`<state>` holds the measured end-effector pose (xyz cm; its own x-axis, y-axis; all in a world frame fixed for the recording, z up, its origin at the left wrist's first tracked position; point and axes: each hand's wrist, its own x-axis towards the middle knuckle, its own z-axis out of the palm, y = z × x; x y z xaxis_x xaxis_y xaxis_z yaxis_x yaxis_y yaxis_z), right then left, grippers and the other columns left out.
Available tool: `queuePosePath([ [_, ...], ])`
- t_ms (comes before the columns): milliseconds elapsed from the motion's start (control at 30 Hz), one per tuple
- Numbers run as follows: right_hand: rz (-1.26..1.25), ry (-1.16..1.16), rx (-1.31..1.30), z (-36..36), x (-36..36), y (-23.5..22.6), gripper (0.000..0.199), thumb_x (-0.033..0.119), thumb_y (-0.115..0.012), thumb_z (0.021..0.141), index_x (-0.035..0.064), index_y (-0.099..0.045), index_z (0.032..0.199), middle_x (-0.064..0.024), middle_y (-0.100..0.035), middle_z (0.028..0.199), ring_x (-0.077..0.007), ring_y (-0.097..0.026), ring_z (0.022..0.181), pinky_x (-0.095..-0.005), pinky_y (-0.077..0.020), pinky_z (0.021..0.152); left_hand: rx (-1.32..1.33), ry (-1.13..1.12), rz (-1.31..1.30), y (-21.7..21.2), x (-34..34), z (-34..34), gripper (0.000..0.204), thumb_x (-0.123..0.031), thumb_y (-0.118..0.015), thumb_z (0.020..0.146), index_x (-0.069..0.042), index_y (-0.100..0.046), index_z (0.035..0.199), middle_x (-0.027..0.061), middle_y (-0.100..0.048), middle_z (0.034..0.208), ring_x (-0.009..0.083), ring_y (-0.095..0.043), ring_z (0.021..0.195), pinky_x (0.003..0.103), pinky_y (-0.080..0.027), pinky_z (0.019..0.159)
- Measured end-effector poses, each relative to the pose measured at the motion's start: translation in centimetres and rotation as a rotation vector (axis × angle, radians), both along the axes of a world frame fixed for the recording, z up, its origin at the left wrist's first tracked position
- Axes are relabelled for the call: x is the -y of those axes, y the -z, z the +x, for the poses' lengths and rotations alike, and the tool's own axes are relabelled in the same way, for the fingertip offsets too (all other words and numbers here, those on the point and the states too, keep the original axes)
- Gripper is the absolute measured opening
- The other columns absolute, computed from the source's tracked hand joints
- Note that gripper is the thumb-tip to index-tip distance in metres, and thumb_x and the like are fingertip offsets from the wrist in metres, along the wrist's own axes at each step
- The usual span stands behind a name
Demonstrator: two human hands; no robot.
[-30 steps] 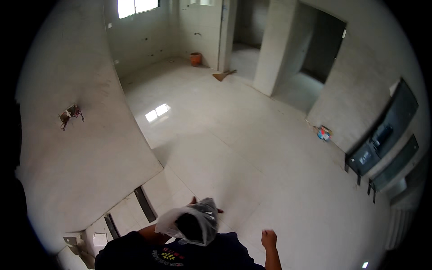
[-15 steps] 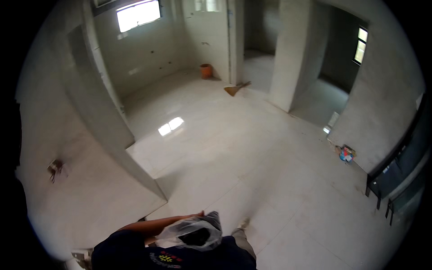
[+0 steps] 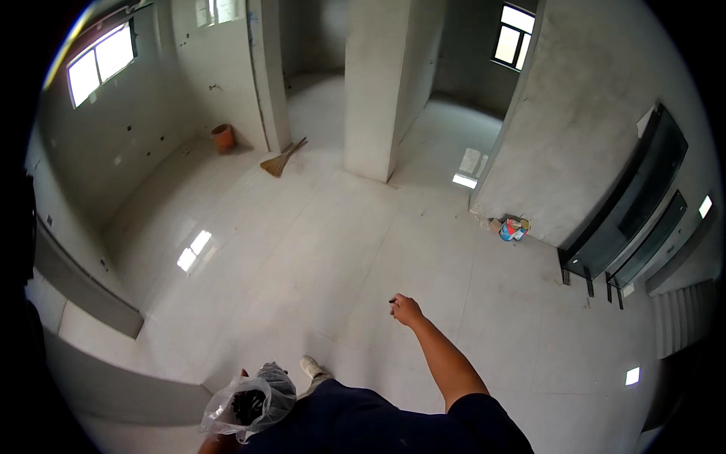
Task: The person walks through an unfinished room carrying a plastic bag of small parts, then installs window hardware by hand on a bay window. The person also briefly checks a sliding door frame while another worker is visible on a ladder nearby.
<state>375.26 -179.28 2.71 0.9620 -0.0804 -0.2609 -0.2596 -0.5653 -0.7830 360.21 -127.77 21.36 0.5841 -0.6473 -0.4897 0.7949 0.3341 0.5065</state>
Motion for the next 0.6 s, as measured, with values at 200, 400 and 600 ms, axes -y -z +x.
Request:
queuePosePath([
  [200, -0.101, 0.061, -0.196, 9.4, -2.8, 8.2, 0.017, 0.023, -0.057, 0.099, 0.0052, -0.058, 0.100, -0.0088, -0.072, 0.080, -0.0193, -0.068, 0.069, -0.0366, -0.0535, 0.065, -0.040, 0.006, -0.030, 1.8, -3.8, 17.4, 0.057, -0.054, -0.052, 0.100, -0.003, -0.061, 0.124, 0.0093, -0.069, 0.116, 0.0180, -0.067, 0.102, 0.035, -0.055, 0.090],
  [400, -0.395, -0.756, -0.060, 0.9, -3.6, 17.2, 0.022, 0.025, -0.066, 0.086, 0.0035, -0.070, 0.084, -0.0155, -0.072, 0.078, -0.0278, -0.071, 0.071, -0.0441, -0.0556, 0.063, -0.041, 0.024, -0.073, 1.0, -6.6, 33.2, 0.054, -0.052, -0.053, 0.100, -0.003, -0.062, 0.121, 0.0086, -0.069, 0.114, 0.0173, -0.067, 0.100, 0.034, -0.055, 0.089],
  [600, -0.161, -0.349, -0.765, 6.8, -5.4, 15.9, 0.025, 0.031, -0.066, 0.082, 0.0092, -0.074, 0.089, -0.0149, -0.072, 0.087, -0.0320, -0.069, 0.083, -0.0455, -0.0536, 0.072, -0.022, 0.043, -0.045, 0.5, -6.4, 48.6, 0.052, -0.051, -0.054, 0.100, -0.004, -0.063, 0.119, 0.0079, -0.070, 0.111, 0.0166, -0.067, 0.098, 0.033, -0.055, 0.087],
])
